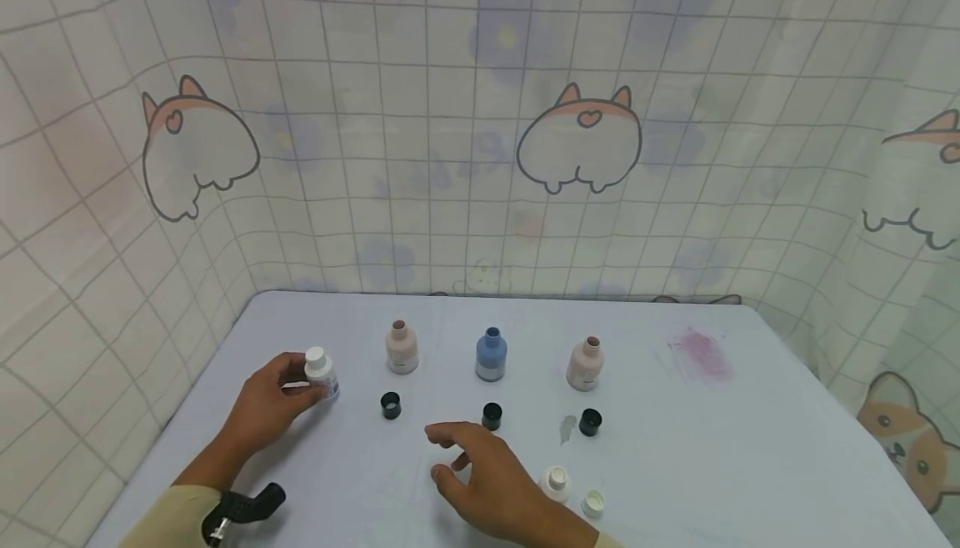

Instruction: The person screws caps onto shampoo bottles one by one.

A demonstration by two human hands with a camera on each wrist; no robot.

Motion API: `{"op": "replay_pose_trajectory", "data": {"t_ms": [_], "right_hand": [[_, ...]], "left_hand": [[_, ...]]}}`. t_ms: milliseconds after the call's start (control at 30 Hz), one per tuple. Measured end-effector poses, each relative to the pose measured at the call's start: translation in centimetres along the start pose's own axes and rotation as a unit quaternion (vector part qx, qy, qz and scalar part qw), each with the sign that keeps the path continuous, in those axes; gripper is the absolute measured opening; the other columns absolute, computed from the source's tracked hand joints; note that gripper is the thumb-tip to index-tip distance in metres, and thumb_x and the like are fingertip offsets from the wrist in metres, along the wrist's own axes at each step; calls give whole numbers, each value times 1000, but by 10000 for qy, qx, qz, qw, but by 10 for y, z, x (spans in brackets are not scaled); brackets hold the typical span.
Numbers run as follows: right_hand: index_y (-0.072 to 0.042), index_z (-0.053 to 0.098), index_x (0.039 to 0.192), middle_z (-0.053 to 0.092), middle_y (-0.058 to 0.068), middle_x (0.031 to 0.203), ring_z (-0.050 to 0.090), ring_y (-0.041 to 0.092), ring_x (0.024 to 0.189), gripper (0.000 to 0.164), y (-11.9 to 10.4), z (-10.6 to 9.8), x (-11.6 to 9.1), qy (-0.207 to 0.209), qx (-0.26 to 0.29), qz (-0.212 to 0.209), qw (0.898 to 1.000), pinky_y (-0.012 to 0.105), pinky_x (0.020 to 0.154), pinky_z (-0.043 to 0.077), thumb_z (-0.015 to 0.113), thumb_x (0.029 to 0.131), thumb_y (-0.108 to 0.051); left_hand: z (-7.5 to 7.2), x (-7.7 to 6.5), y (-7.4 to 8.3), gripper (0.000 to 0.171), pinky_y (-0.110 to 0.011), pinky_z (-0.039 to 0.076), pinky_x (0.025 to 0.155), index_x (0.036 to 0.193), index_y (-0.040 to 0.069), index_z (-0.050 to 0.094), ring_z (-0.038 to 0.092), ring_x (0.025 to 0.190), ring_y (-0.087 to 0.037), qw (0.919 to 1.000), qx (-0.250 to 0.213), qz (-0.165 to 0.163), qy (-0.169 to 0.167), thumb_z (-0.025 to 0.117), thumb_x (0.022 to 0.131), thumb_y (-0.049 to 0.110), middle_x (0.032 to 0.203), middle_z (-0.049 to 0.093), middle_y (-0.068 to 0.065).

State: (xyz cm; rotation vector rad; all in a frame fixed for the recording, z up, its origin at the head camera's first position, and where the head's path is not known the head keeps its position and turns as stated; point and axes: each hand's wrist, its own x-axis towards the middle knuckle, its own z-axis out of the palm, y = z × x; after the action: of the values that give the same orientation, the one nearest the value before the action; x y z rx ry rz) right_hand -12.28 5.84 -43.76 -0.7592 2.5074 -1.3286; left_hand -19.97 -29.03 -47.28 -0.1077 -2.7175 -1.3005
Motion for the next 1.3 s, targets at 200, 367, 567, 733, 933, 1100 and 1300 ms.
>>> {"op": "replay_pose_trajectory", "data": {"t_ms": [200, 367, 567, 733, 933, 1100, 1300], "right_hand": [[-34, 48, 130, 52, -15, 123, 55, 1, 92, 39, -4, -1, 4, -149, -11, 306, 9994, 27, 81, 52, 60, 92, -32], [-37, 48, 129, 53, -15, 121, 55, 0, 91, 40, -7, 0, 5, -189, -57, 488, 9986, 27, 82, 51, 62, 91, -32], [-36, 48, 129, 52, -17, 120, 55, -1, 90, 41, -7, 0, 5, -143, -163, 449, 9988, 27, 82, 51, 62, 91, -32], [-35, 48, 130, 52, -17, 119, 55, -1, 90, 41, -7, 0, 5, -121, -240, 369, 9990, 28, 83, 51, 62, 91, -32], [-35, 48, 130, 52, -18, 119, 55, -1, 91, 41, -7, 0, 6, -139, -220, 404, 9988, 28, 82, 51, 62, 91, -32], [-37, 48, 128, 52, -18, 119, 55, -1, 90, 40, -7, 0, 6, -132, -161, 426, 9989, 27, 81, 52, 62, 91, -32], [-35, 48, 129, 53, -14, 120, 55, 0, 90, 40, -7, 0, 6, -158, -111, 460, 9988, 27, 82, 52, 62, 91, -32]], "left_hand": [[-1, 2, -4, 62, -27, 55, 76, 126, 6, 47, 61, 103, -28, 9999, 126, 44, 53, 75, 79, 36, 119, 58, -15], [-2, 4, -7, 63, -27, 54, 77, 126, 5, 47, 60, 104, -28, 9999, 93, 17, 83, 75, 79, 36, 120, 57, -15], [-4, 6, -9, 65, -30, 55, 78, 126, 5, 47, 59, 106, -29, 9998, 116, -75, 111, 74, 79, 39, 121, 57, -16], [-5, 6, -10, 68, -33, 55, 77, 127, 5, 46, 59, 106, -32, 9996, 197, -128, 125, 73, 79, 43, 122, 56, -17], [-5, 7, -14, 69, -39, 54, 79, 128, 5, 46, 57, 108, -33, 9993, 279, -179, 161, 72, 79, 45, 122, 56, -18], [-5, 7, -14, 66, -41, 54, 80, 127, 4, 46, 56, 109, -33, 9992, 323, -170, 176, 73, 80, 42, 122, 56, -18], [-4, 7, -16, 65, -39, 54, 79, 127, 4, 46, 56, 109, -34, 9991, 351, -163, 155, 73, 80, 39, 122, 56, -18]]}}
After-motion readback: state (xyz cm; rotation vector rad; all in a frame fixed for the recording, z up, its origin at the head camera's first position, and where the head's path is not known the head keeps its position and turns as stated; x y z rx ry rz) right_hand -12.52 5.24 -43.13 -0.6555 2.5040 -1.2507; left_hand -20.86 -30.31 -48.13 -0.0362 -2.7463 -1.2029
